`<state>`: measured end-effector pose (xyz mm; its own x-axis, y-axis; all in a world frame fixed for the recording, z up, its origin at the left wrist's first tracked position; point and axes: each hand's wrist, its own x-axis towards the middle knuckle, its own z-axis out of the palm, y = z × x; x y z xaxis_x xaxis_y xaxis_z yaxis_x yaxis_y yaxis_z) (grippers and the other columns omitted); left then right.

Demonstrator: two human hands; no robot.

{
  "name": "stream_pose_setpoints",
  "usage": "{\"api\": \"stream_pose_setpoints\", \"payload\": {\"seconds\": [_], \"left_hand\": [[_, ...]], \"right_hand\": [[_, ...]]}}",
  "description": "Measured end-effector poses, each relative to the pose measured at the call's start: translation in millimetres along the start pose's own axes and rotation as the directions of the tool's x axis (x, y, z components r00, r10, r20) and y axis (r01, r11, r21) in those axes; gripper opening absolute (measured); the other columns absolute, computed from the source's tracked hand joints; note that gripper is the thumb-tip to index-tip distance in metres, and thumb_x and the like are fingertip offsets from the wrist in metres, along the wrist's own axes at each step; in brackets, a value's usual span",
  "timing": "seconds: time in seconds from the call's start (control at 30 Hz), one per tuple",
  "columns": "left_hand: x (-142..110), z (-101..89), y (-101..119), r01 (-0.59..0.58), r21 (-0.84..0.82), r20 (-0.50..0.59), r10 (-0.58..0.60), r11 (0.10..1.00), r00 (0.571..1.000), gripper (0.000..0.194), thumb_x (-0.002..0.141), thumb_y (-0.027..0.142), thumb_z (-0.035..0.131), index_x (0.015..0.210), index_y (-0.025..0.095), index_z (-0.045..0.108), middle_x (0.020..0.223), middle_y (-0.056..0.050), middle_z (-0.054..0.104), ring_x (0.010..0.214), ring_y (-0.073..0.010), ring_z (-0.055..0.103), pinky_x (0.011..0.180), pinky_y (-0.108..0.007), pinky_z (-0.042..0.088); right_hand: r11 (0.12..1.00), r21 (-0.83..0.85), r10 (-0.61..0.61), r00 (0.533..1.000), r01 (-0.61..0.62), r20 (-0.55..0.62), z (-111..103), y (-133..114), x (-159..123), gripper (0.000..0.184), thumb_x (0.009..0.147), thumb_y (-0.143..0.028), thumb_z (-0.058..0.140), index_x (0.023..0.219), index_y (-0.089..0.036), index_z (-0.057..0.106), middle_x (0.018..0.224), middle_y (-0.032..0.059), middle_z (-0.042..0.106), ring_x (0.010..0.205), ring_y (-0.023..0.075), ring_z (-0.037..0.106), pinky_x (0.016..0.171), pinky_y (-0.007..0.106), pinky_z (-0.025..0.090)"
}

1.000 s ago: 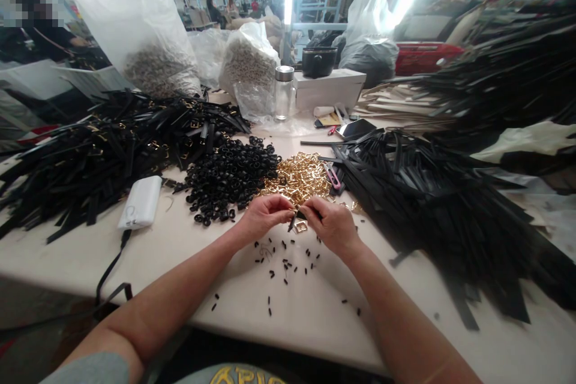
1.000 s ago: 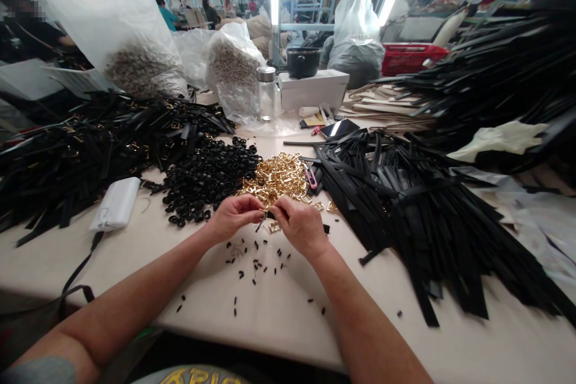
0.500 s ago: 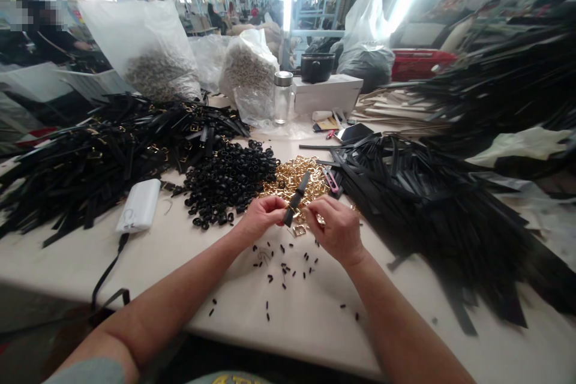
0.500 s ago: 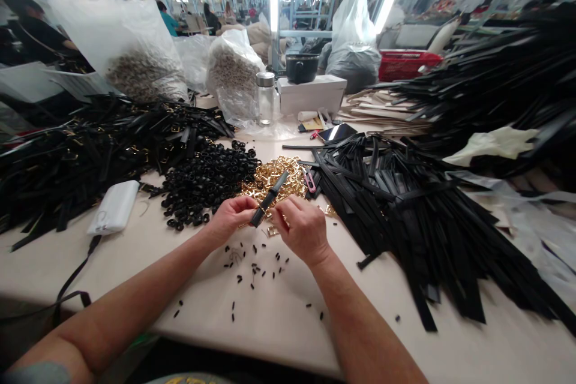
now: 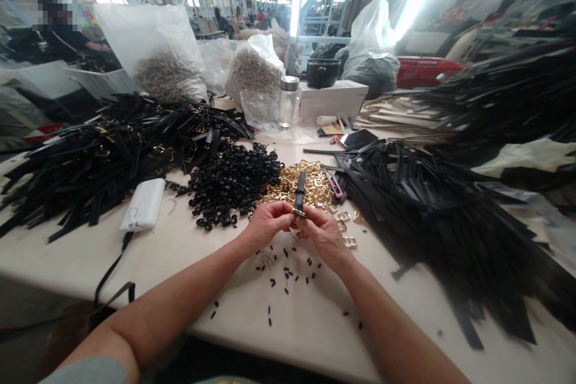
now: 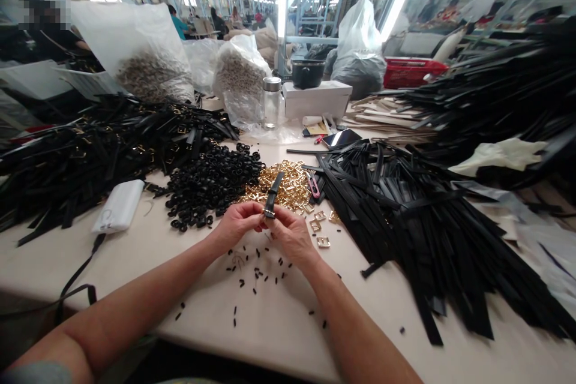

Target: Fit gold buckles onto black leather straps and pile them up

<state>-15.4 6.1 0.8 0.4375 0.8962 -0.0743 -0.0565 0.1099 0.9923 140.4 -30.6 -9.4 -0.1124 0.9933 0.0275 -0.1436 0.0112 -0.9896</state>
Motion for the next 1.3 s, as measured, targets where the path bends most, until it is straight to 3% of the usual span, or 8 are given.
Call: {"api": "stream_pose_setpoints", "payload": {"seconds": [0.13,0.33,0.5,0.63,0.83,0.93,1.07,1.3], "left_hand": [[-1,0.9,0,-0.017,-0.008,-0.018,0.016,1.000,1.000,0.020,0.072,0.032,0.070,0.073,0.013,0.066,0.068,-0.002,0.065,0.062,-0.0104,0.058,0.059,-0.022,0.047],[-2,3.8,-4,-0.048,0.016,0.009,0.047,0.999,0.999,0.024,0.073,0.036,0.073,0.074,0.013,0.067,0.070,-0.002,0.064,0.062,-0.0102,0.057,0.059,-0.022,0.047],[-3,6.1,-4,-0.053,0.024,0.040,0.052,0.998,0.998,0.029,0.072,0.041,0.074,0.078,0.013,0.068,0.074,-0.003,0.066,0.064,-0.0113,0.060,0.063,-0.024,0.049],[0,-4.3,-1,-0.024,0.078,0.087,0.017,0.997,0.996,0.031,0.074,0.043,0.071,0.080,0.013,0.069,0.070,-0.003,0.067,0.061,-0.0107,0.059,0.061,-0.024,0.049],[10,-42.7,13,-0.083,0.259,-0.136,0.122,0.962,0.983,0.026,0.077,0.040,0.067,0.079,0.014,0.067,0.069,-0.003,0.066,0.060,-0.0106,0.057,0.060,-0.024,0.047],[10,-63.9,23,-0.131,0.469,-0.152,0.226,0.873,0.962,0.023,0.079,0.038,0.064,0.082,0.016,0.068,0.071,-0.003,0.067,0.062,-0.0110,0.056,0.061,-0.024,0.045],[3,-86.7,39,-0.132,0.766,-0.086,0.303,0.630,0.949,0.019,0.081,0.034,0.060,0.079,0.017,0.070,0.072,-0.002,0.068,0.063,-0.0118,0.055,0.060,-0.023,0.041],[-11,-103.6,50,-0.033,0.870,-0.001,0.068,0.493,0.998,0.014,0.078,0.027,0.060,0.072,0.019,0.070,0.059,0.002,0.063,0.054,-0.0106,0.052,0.056,-0.022,0.037]], "right_hand": [[0.996,0.094,-0.007,1.000,0.005,0.027,2,-2,0,0.035,0.079,-0.047,0.068,0.105,-0.023,0.073,0.079,0.0019,0.067,0.072,0.0148,0.058,0.062,0.026,0.047],[0.993,0.106,0.069,0.992,-0.057,-0.110,2,4,1,0.036,0.075,-0.048,0.071,0.096,-0.018,0.075,0.074,0.0036,0.067,0.066,0.0158,0.059,0.055,0.027,0.048],[1.000,0.003,-0.023,0.983,0.024,-0.183,1,4,0,0.026,0.077,-0.043,0.070,0.087,-0.020,0.076,0.077,0.0037,0.070,0.070,0.0170,0.063,0.064,0.030,0.052],[0.988,-0.115,-0.124,0.973,0.103,-0.193,0,7,0,0.023,0.081,-0.041,0.067,0.086,-0.020,0.075,0.076,0.0033,0.071,0.071,0.0174,0.066,0.068,0.030,0.055],[0.992,-0.085,-0.108,0.976,0.093,-0.188,-3,7,2,0.028,0.081,-0.045,0.065,0.084,-0.017,0.067,0.079,0.0061,0.072,0.068,0.0180,0.069,0.067,0.033,0.059],[0.988,-0.131,-0.108,0.974,0.082,-0.198,-6,3,3,0.031,0.080,-0.048,0.065,0.079,-0.018,0.063,0.072,0.0045,0.070,0.061,0.0169,0.068,0.060,0.031,0.059],[0.964,-0.247,-0.153,0.968,0.101,-0.200,-9,-2,2,0.030,0.081,-0.047,0.063,0.074,-0.018,0.061,0.067,0.0031,0.068,0.057,0.0152,0.066,0.054,0.027,0.056],[0.921,-0.371,-0.206,0.958,0.120,-0.202,-10,-4,1,0.026,0.083,-0.043,0.061,0.074,-0.018,0.061,0.064,0.0028,0.068,0.054,0.0147,0.065,0.049,0.024,0.053]]}}
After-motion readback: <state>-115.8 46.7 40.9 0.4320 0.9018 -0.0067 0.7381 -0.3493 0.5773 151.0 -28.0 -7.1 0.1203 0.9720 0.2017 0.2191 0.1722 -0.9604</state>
